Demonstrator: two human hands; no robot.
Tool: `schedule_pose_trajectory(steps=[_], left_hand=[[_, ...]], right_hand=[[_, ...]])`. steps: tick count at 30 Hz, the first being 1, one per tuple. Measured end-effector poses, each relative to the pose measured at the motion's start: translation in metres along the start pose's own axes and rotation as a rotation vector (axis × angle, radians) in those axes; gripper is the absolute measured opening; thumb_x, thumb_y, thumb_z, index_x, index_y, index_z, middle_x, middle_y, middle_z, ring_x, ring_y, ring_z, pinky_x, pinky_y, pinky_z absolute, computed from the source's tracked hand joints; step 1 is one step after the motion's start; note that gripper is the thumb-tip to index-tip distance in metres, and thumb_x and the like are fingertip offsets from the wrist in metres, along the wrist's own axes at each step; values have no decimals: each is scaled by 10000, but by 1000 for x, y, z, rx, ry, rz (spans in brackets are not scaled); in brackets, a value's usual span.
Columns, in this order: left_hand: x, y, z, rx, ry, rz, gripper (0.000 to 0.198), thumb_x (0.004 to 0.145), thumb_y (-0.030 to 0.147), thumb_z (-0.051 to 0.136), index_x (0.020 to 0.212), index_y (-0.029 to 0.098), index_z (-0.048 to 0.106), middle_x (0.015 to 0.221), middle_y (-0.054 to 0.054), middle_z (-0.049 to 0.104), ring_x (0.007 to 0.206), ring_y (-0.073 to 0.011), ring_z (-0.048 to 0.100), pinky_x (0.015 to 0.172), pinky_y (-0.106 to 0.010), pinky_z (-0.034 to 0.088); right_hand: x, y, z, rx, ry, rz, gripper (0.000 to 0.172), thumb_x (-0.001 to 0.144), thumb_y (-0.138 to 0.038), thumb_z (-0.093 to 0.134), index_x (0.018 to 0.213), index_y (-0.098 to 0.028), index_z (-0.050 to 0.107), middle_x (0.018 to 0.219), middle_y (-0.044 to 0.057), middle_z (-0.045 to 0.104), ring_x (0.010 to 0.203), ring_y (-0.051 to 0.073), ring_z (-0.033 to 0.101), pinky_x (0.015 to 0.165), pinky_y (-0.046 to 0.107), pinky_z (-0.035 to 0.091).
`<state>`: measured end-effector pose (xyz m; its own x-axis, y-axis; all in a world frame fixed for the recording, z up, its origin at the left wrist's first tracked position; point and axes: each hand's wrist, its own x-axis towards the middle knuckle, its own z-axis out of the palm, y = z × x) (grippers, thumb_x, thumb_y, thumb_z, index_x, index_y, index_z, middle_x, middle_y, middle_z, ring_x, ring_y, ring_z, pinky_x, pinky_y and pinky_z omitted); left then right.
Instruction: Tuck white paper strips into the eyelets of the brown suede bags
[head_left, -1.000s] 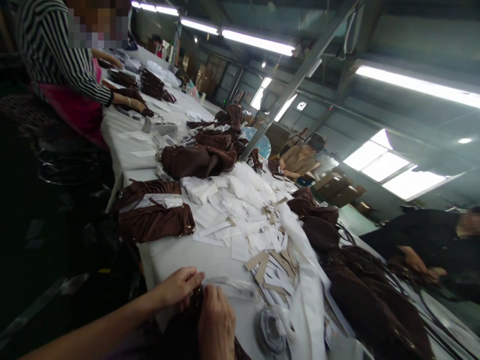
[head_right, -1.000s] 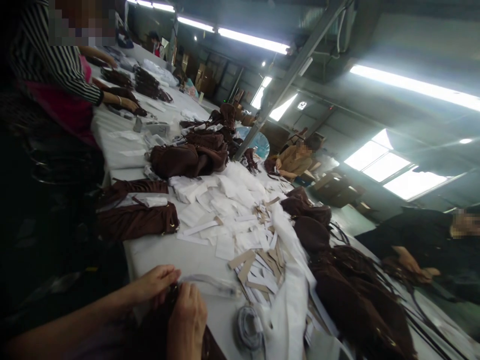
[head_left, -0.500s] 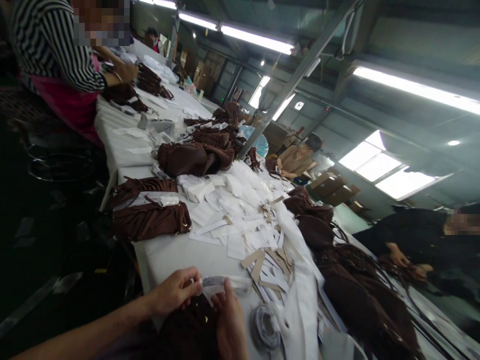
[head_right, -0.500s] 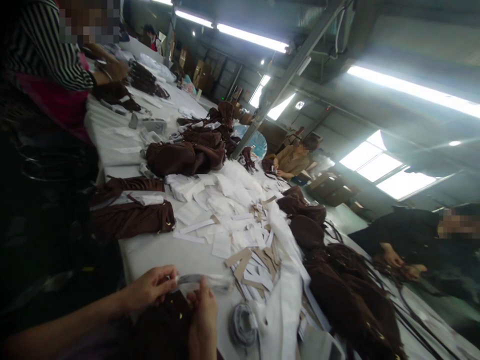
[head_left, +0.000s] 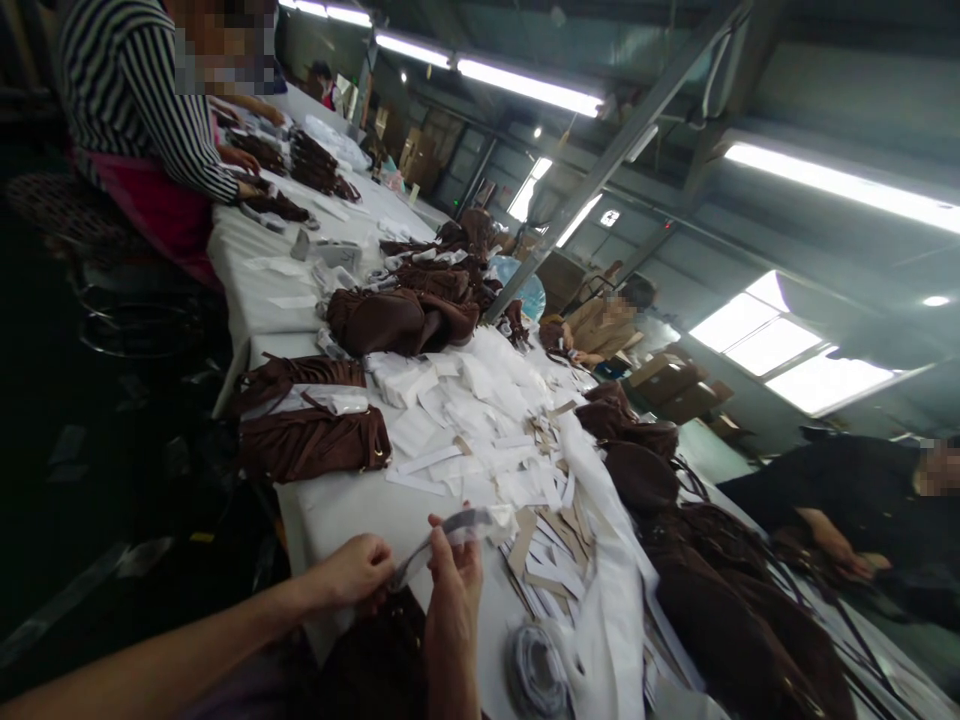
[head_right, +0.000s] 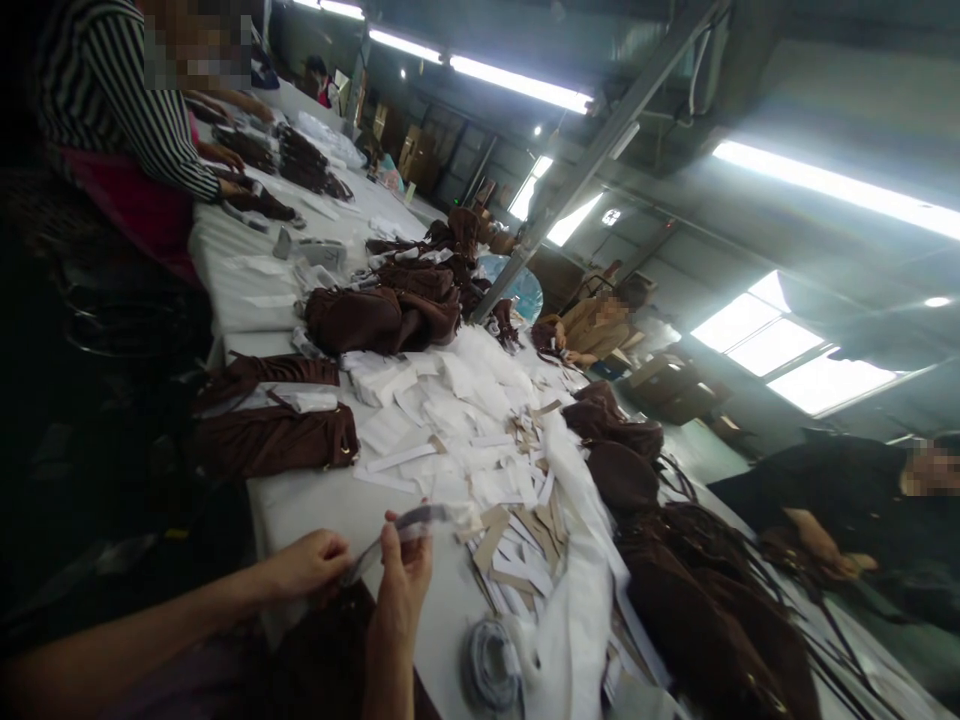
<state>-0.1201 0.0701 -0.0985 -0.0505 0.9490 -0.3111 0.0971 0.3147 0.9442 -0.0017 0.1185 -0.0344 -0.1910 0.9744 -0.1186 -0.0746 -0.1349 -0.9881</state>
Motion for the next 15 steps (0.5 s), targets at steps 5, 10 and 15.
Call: schedule_pose_trajectory(steps=[5,10,15], left_hand=[[-10,-1,-1,210,98,155,186,810,279,444,654,199,504,757,-43,584,754,-196,555,725,-300,419],[-18,11,-5,292,173,222,162,841,273,446,836,188,584,875,-54,609,823,-198,554,764,-292,427],[-17,31,5,-86,45,332,425,931,467,375,1257,212,473,1081,-58,614,981,-201,550,803,-258,423]], right_hand=[[4,-1,-8,123,159,70,636,738,-397,698,1311,-245,468,1073,49,683,828,149,590,648,232,424],[2,0,-13,154,236,61,625,718,-417,719,1262,-189,512,1051,68,695,721,123,570,578,219,399],[-6,0,-14,72,227,-92,513,728,-405,720,1163,-165,588,1160,75,656,1097,217,560,897,306,432]])
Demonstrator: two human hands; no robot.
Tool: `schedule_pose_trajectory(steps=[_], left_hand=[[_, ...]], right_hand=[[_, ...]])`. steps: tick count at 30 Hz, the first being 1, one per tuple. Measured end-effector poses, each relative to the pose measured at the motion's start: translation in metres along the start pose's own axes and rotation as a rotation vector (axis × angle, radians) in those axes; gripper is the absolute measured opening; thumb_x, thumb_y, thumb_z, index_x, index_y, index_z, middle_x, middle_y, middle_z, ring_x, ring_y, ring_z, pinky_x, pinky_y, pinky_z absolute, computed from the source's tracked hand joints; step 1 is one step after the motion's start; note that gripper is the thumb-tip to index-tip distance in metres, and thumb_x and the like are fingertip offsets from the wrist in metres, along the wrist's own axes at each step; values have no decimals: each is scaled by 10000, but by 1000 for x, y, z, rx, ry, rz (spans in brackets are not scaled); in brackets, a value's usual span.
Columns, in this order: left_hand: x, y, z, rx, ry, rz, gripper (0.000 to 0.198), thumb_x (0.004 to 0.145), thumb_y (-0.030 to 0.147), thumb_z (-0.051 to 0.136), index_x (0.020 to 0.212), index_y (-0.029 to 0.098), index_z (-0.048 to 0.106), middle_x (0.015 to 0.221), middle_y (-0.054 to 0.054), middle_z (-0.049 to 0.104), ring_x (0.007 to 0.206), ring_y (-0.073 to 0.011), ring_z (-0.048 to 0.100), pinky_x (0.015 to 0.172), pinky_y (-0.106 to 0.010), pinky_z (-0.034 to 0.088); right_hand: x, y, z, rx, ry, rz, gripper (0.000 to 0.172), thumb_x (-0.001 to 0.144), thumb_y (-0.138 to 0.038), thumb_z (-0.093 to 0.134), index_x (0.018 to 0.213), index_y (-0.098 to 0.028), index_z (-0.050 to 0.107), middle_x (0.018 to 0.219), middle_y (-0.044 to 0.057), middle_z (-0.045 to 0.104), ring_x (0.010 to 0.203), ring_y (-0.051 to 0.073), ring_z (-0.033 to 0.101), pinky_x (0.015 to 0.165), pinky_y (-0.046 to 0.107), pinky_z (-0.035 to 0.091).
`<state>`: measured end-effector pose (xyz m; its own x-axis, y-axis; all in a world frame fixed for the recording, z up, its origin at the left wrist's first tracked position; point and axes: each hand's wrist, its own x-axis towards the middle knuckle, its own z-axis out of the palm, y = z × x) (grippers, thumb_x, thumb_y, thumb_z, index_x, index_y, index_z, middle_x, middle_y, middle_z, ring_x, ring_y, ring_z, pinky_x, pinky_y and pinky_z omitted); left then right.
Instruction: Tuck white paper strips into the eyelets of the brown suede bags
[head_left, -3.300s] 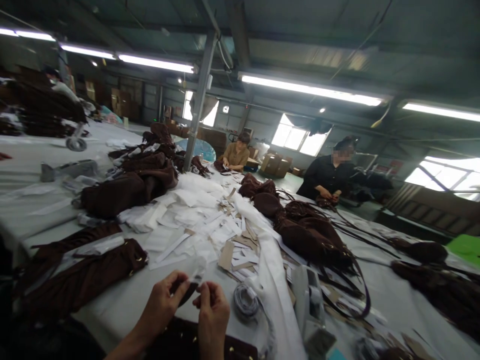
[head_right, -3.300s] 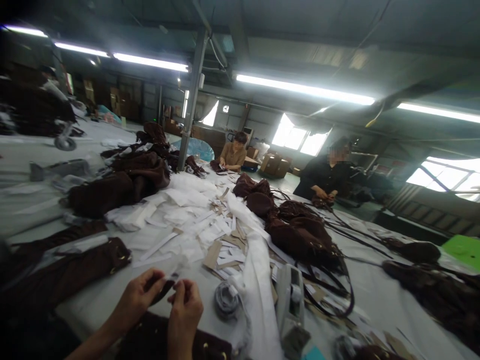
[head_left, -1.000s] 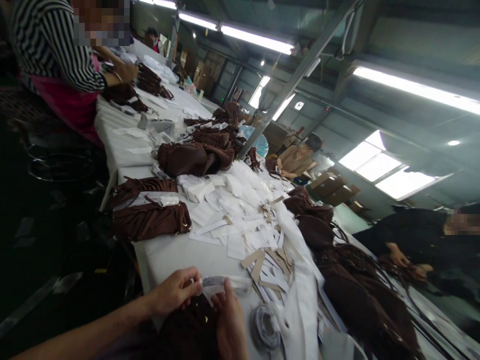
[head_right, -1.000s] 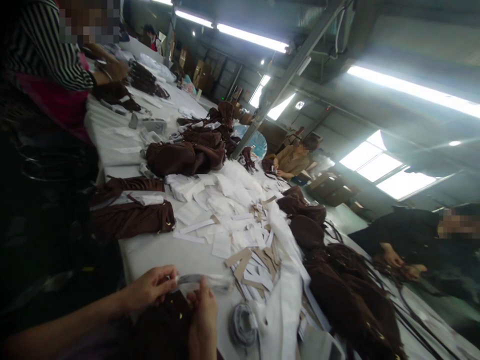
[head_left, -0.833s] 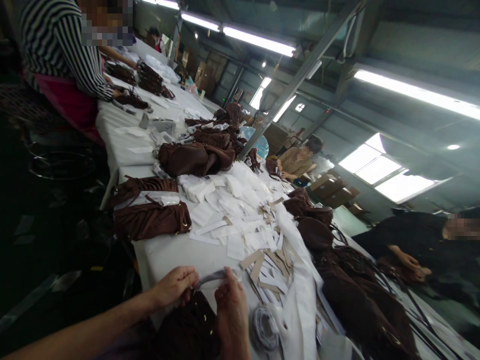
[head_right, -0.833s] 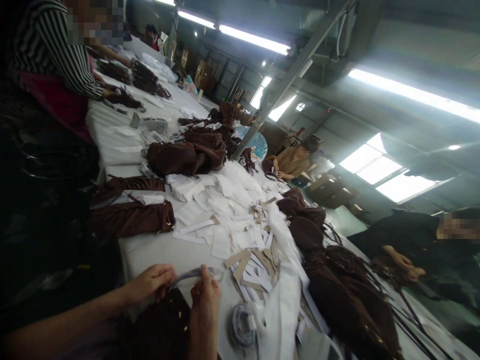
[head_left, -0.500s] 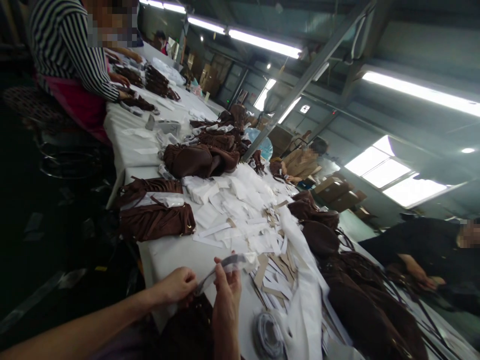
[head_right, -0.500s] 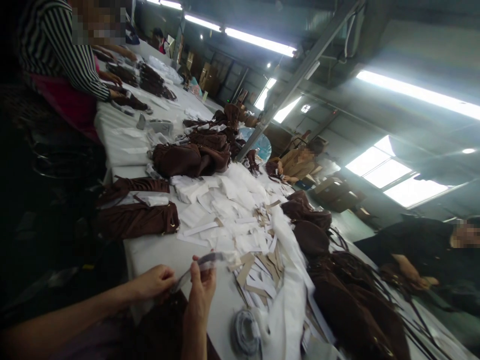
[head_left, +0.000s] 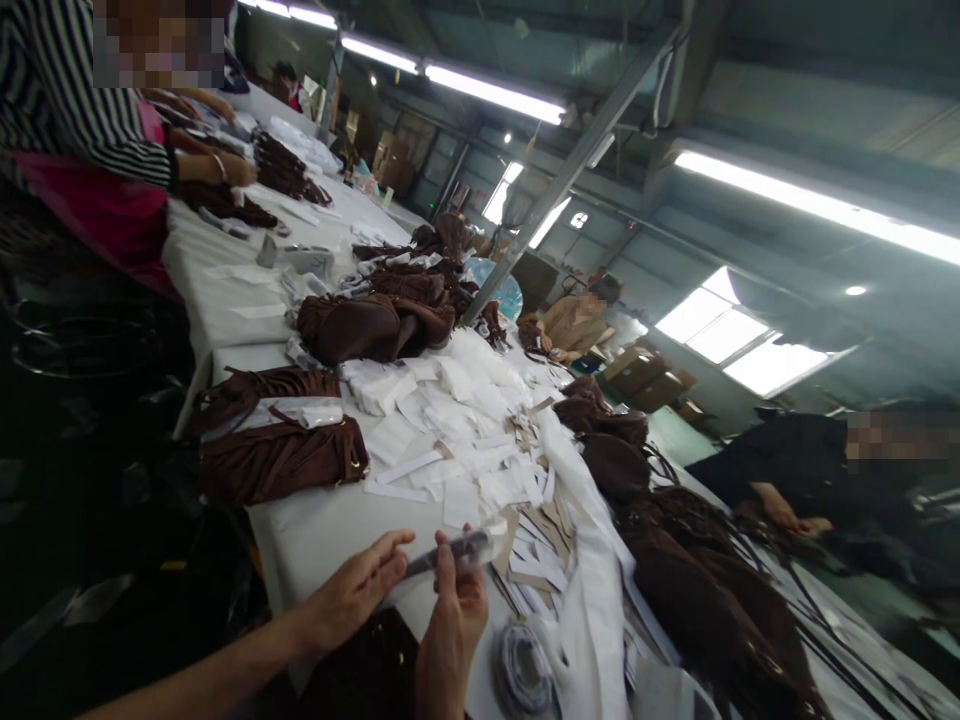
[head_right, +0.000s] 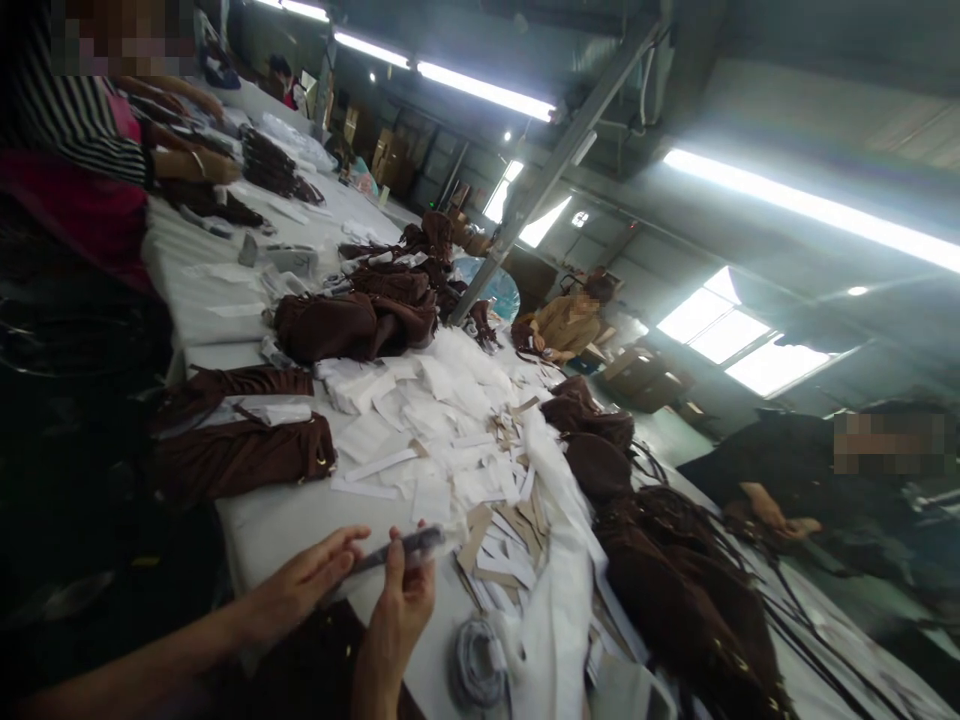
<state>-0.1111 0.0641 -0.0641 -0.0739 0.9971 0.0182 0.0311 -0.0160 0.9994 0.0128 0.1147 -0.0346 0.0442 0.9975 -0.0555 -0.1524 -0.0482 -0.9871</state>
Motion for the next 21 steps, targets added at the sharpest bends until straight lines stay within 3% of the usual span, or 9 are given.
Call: schedule_pose_trajectory(steps=[2,4,7,10,15,21], left_hand=[[4,-1,10,-18,-129,26,432,940,508,332,1139,187,543,881,-28,612,814,-179,545,699,-247,410],[7,-6,18,33,-180,50,431,940,523,323,987,175,574,757,4,555,701,-153,493,637,-241,376],[8,-14,23,104,-199,71,418,943,522,320,921,180,559,711,28,501,666,-140,458,622,-239,351],[6,-15,23,165,-226,86,407,951,508,306,915,189,556,709,25,507,680,-150,481,634,-244,362],[-3,-18,24,268,-106,192,359,954,478,322,879,217,558,848,-27,583,822,-192,540,790,-297,432],[-18,-54,26,375,78,246,380,926,536,343,1047,254,566,1073,-74,621,1059,-254,537,1007,-416,416]], right_hand=[[-4,-6,-4,-4,27,-52,478,736,-407,714,1135,-167,601,1203,86,633,1132,234,546,917,319,434],[-8,-15,-11,54,61,-56,481,750,-432,696,1139,-171,587,1136,96,660,1055,236,587,839,318,473],[-9,-30,-25,142,133,-36,471,765,-477,671,1126,-187,583,905,65,705,871,211,631,725,301,489],[-5,-40,-42,119,216,-38,426,731,-502,703,1017,-194,632,827,34,706,812,189,625,731,287,478],[-4,-41,-66,-13,252,-113,407,718,-509,717,944,-175,666,862,26,713,862,191,619,778,281,452],[-15,-38,-80,13,274,-92,527,716,-513,721,1090,-158,610,912,62,717,775,187,613,605,250,434]])
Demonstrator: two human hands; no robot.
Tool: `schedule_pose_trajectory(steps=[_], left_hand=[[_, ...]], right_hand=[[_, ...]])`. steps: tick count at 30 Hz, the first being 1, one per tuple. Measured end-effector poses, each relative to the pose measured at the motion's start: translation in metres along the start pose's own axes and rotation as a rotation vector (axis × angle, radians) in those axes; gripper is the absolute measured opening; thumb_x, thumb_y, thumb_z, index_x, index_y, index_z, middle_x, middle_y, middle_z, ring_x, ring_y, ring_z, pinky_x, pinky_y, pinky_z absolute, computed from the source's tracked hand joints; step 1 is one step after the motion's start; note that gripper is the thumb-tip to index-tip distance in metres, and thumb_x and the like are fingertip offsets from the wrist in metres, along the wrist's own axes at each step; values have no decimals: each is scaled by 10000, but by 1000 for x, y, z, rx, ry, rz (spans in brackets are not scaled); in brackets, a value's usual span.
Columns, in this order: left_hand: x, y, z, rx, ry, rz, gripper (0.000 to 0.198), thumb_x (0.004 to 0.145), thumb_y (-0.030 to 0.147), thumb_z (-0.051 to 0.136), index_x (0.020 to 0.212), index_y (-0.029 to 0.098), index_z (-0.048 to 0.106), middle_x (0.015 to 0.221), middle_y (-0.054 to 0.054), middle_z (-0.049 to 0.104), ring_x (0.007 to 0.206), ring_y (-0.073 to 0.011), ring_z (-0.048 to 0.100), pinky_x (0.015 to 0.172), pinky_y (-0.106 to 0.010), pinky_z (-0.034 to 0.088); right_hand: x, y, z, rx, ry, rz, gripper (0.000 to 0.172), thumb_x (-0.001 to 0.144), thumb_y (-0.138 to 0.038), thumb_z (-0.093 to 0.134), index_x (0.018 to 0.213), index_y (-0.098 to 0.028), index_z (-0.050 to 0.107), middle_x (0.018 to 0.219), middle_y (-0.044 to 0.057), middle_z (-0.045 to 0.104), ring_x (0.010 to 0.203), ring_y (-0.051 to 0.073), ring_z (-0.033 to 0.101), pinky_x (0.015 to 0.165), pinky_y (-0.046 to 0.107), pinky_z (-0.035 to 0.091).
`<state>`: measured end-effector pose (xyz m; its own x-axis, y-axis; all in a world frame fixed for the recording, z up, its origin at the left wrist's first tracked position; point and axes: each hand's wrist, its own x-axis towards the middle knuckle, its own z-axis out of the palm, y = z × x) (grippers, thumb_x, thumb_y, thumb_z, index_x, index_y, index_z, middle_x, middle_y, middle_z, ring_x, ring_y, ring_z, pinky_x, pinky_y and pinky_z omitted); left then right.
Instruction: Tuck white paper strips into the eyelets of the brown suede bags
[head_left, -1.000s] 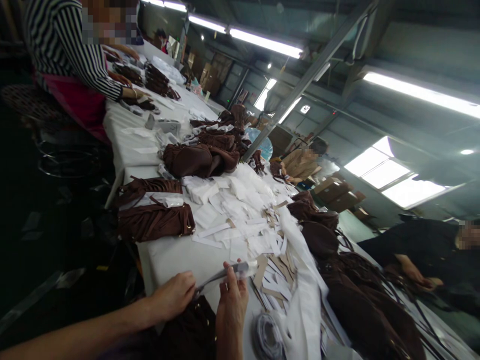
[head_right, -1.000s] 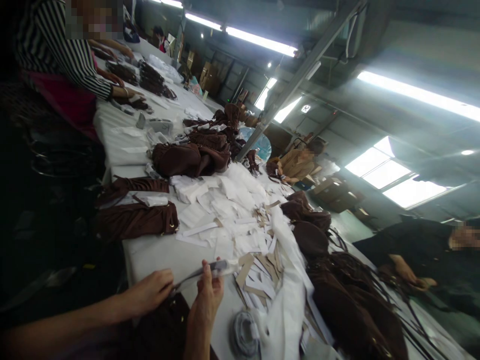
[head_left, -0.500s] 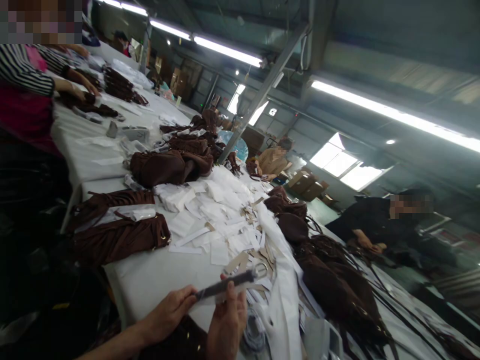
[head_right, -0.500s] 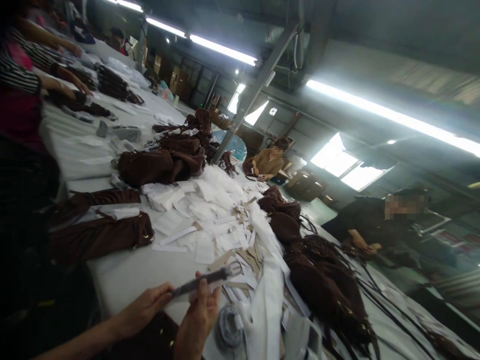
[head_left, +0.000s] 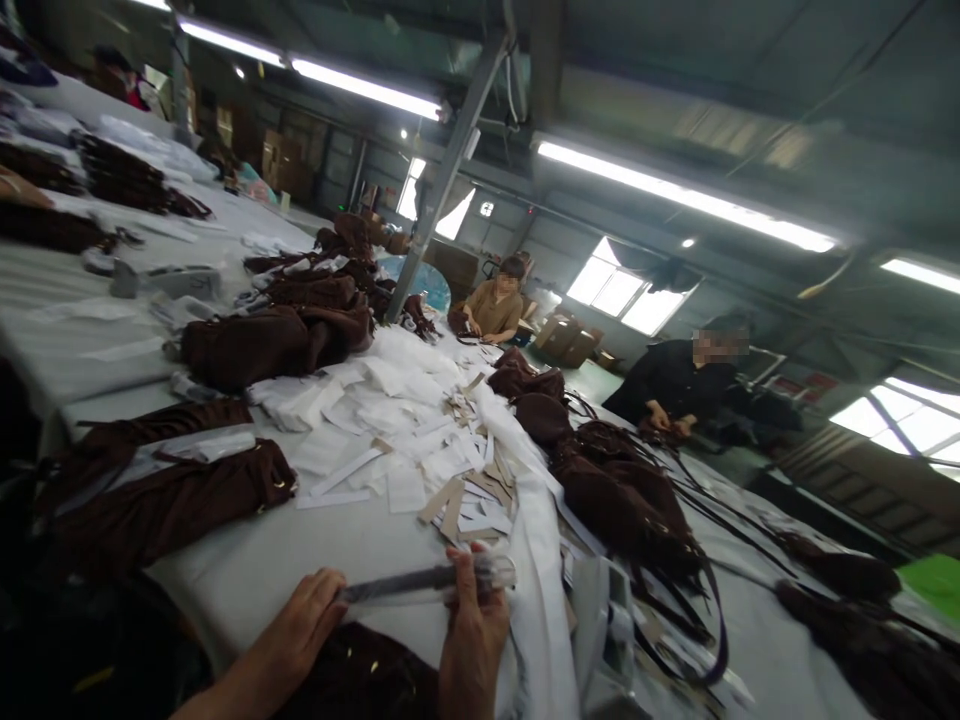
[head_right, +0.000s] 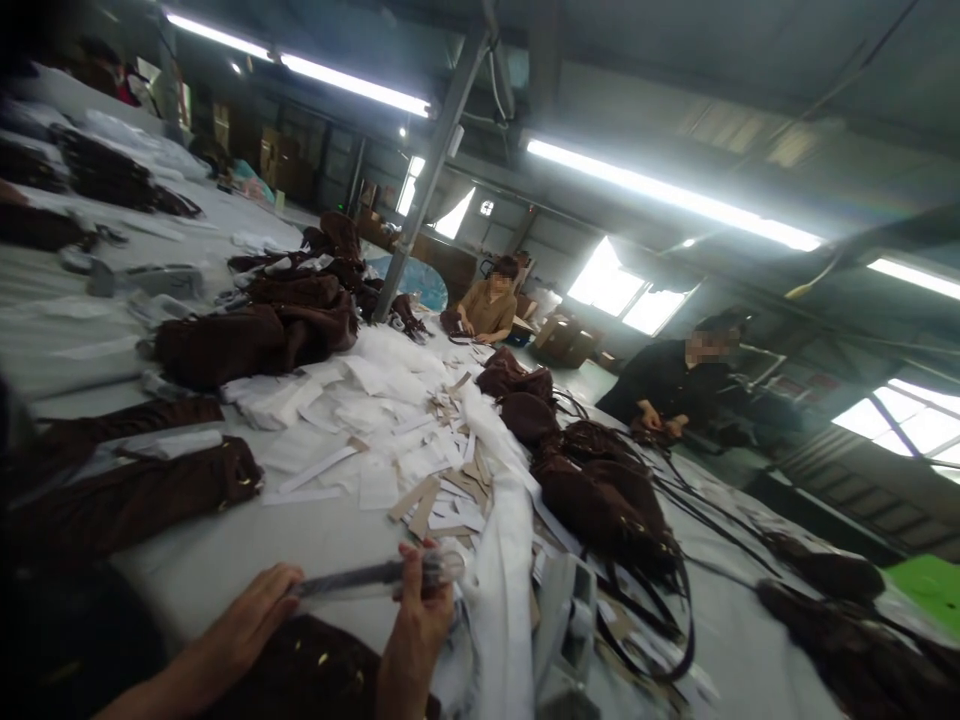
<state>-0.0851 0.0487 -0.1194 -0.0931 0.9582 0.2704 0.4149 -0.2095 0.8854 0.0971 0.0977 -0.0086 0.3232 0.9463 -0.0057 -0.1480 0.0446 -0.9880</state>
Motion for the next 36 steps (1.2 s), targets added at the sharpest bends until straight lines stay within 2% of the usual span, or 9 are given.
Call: schedule_pose_trajectory(steps=[3,9,15,18,23,26,28,32,36], left_hand=[[-7,-10,1,84,33,-8,402,929,526,342,1150,259,545,1149,-70,625,1129,-259,535,1070,-454,378],[-7,-25,-11,192,-17,49,402,914,528,370,1134,287,605,1137,-49,662,1103,-263,586,1007,-423,471],[-10,-48,-17,254,-16,84,446,905,543,391,1164,246,598,1186,-74,657,1138,-255,585,1018,-409,466],[7,-23,-31,277,-22,38,507,887,583,393,1129,205,628,1227,-115,636,1177,-291,554,1035,-468,431],[58,82,-35,91,-223,165,560,890,563,414,1297,191,514,1342,-126,539,1266,-280,445,1081,-425,338],[75,122,-20,-51,-521,160,446,886,557,427,949,173,646,885,-66,678,848,-220,612,770,-299,490],[79,126,-10,-109,-651,118,428,896,532,417,742,167,580,607,17,543,564,-132,498,528,-218,393],[76,114,-2,-69,-595,120,368,901,454,441,657,179,462,560,61,381,531,-97,337,480,-214,236],[72,118,-4,-42,-601,166,319,893,401,469,674,172,509,599,44,454,572,-111,379,528,-226,270]], right_hand=[[-2,-7,-4,34,-22,22,501,761,-536,667,1098,-172,598,920,67,718,722,162,594,571,238,421],[-3,-25,-17,0,32,-44,408,779,-558,631,931,-182,679,857,38,712,724,152,591,595,231,435],[-6,-26,-27,8,82,-59,439,771,-561,643,992,-183,667,842,22,711,672,131,571,564,222,419],[-8,-31,-27,-2,61,-86,443,777,-558,637,1008,-181,657,822,19,705,654,129,555,564,226,414],[-10,-47,-22,-44,-47,-151,414,803,-535,618,968,-159,668,801,34,696,642,135,544,557,234,408],[-6,-50,-28,-52,-97,-167,411,804,-538,608,940,-156,672,778,33,696,583,122,523,525,231,407],[-1,-50,-38,-110,-91,-150,423,786,-543,619,941,-153,676,771,39,702,577,134,542,539,248,432],[1,-56,-52,-257,85,-241,462,779,-523,623,1070,-166,654,990,92,711,886,243,643,785,345,484],[-12,-62,-29,-438,-124,-489,335,898,-441,487,1064,-222,679,1039,79,706,984,242,623,867,352,426]])
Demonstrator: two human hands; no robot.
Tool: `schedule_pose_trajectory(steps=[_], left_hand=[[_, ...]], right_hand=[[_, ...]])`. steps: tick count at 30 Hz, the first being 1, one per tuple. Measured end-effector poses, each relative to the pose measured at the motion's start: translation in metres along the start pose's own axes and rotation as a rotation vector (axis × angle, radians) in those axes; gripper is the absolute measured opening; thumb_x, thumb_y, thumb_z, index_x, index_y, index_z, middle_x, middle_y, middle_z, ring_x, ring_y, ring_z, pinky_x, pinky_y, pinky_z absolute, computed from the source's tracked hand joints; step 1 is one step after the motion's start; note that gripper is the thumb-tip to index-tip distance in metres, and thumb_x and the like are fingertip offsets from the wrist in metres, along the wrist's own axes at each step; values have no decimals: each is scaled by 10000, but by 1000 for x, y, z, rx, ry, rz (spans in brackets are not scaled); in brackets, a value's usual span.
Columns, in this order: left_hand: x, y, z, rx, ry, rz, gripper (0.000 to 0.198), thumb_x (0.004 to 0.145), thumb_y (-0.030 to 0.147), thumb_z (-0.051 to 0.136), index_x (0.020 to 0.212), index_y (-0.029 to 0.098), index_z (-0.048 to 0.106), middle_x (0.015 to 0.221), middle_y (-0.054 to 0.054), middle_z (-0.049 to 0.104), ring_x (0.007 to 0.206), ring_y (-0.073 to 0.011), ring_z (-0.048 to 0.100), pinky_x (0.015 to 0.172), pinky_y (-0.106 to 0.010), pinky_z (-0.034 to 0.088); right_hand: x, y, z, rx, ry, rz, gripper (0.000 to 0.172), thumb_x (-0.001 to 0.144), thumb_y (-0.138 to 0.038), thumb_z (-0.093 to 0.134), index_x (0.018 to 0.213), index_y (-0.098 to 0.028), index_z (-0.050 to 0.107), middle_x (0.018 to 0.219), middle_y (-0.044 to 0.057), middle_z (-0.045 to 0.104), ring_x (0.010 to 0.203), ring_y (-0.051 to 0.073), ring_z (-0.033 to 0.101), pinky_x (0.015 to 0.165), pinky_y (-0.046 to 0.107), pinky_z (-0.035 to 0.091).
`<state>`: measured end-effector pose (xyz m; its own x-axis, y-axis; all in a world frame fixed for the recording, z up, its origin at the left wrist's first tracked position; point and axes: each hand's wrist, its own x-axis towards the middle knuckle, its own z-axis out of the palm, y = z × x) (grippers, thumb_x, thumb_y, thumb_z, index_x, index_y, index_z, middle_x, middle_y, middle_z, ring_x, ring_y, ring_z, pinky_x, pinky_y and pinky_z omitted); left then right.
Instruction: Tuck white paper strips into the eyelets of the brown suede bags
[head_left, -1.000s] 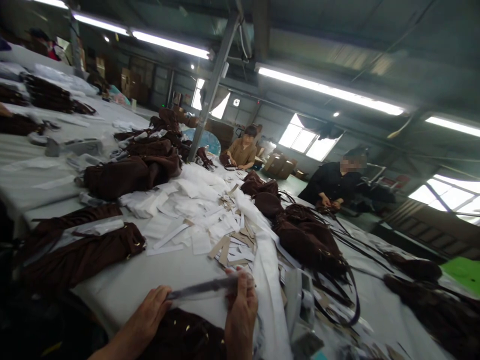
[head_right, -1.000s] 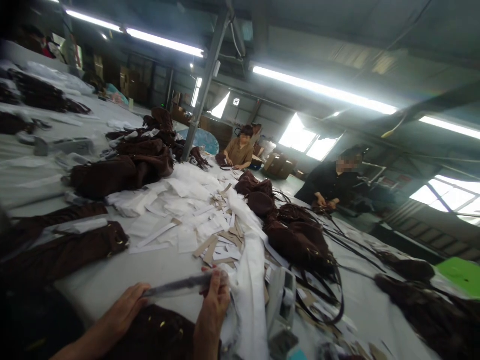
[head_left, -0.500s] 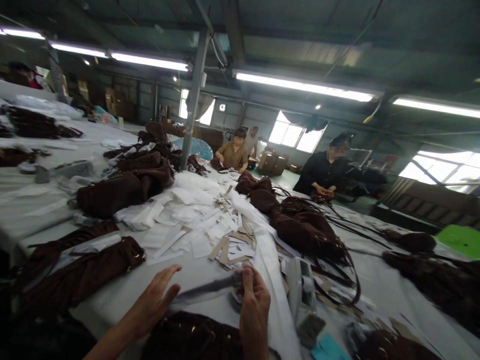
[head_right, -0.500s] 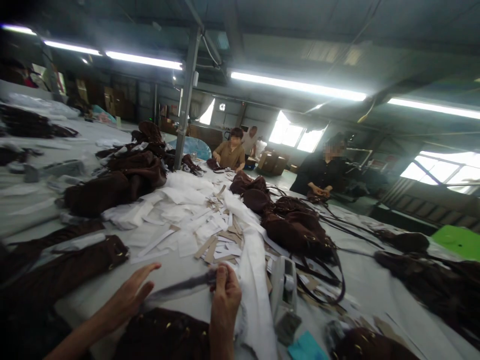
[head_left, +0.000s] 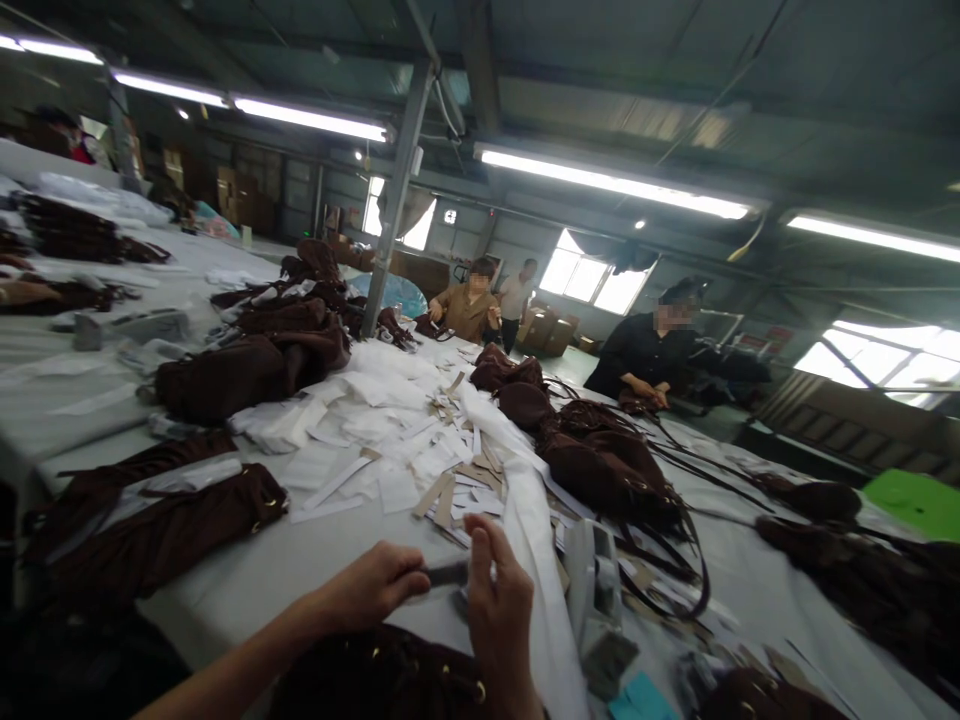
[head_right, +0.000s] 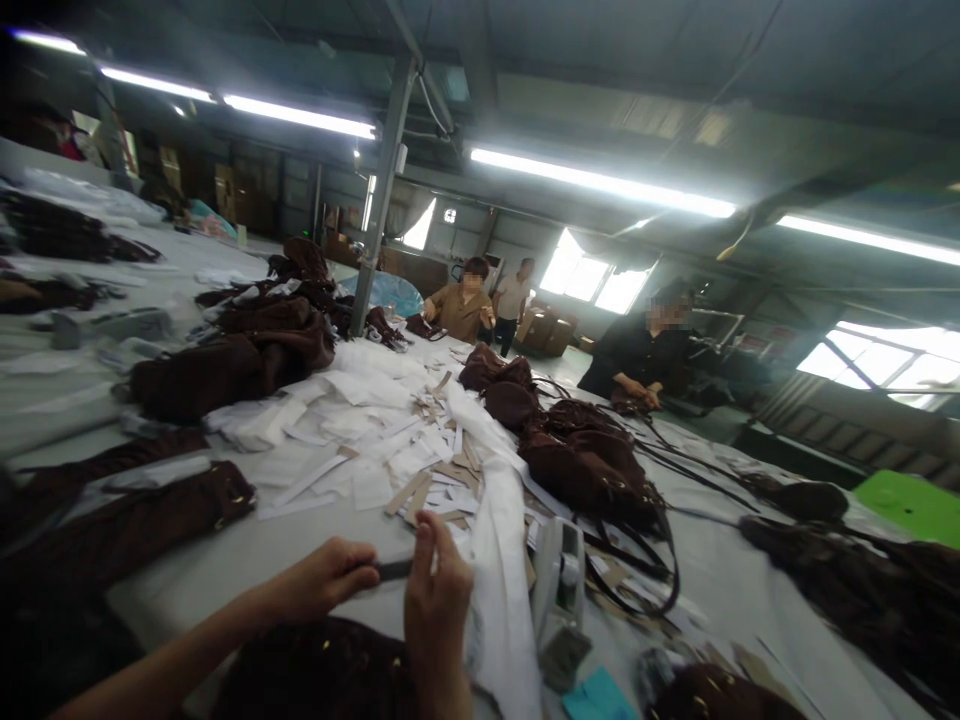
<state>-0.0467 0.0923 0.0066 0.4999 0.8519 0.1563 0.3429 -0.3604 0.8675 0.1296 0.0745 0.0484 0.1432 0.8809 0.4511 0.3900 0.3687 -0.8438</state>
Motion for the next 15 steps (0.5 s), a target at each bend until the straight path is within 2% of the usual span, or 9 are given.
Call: schedule_pose_trajectory(steps=[3,6,10,15], left_hand=[[0,10,-3,-129,-33,60,320,901,402,443,757,157,590,672,22,524,624,-128,435,587,-226,344],[-3,8,-11,-175,-76,59,348,900,438,436,768,157,594,709,23,528,657,-132,446,620,-223,365],[-15,-21,-19,-65,-71,-68,392,894,488,430,647,184,443,597,60,346,568,-103,320,514,-219,251],[-28,-61,-15,-113,40,-157,466,879,593,393,635,197,385,596,66,299,562,-102,284,507,-227,220]], right_hand=[[-5,-1,29,-163,-169,-102,278,884,-417,527,775,-251,721,736,45,708,716,203,616,708,302,379],[-8,14,50,-268,-181,-54,419,876,-426,535,513,-229,614,489,15,578,468,135,471,570,290,263],[-4,31,60,-200,-94,71,499,893,-461,462,466,-211,531,454,-1,516,464,134,441,542,295,231],[13,37,74,146,24,365,449,738,-488,624,412,-197,517,391,-38,419,451,124,405,481,266,265]])
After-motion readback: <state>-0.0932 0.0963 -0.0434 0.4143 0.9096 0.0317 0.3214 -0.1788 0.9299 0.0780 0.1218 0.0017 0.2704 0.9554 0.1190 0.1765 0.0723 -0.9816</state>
